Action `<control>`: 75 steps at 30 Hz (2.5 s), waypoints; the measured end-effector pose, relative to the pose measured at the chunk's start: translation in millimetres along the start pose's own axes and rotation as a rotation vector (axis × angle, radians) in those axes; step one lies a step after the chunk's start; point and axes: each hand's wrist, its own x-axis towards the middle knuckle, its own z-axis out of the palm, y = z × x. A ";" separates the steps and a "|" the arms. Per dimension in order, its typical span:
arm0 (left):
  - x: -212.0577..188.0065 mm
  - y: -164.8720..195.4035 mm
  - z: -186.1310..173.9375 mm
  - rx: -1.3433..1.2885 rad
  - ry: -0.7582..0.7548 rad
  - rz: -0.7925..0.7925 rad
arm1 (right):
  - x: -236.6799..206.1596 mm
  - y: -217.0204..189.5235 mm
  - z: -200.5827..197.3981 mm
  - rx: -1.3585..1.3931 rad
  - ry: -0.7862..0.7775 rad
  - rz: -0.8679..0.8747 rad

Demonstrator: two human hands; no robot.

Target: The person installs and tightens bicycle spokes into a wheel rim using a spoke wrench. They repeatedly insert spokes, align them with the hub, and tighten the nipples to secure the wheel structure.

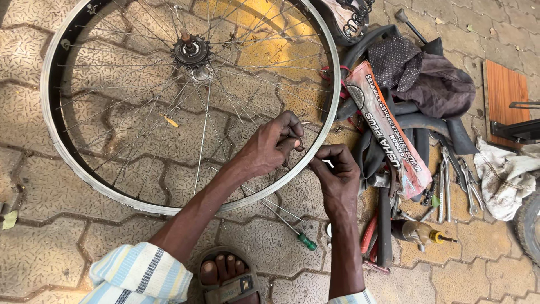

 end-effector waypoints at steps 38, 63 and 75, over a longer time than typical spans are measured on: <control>5.6 18.5 -9.0 0.233 -0.320 -0.033 | -16.4 2.3 8.0 -0.169 0.001 -0.043; 9.4 25.9 -7.9 0.260 -0.295 -0.074 | 16.6 73.9 -73.0 -0.932 0.009 -0.024; 4.2 18.9 -5.7 0.273 -0.317 -0.044 | -40.0 72.7 -75.3 -0.614 0.042 -0.010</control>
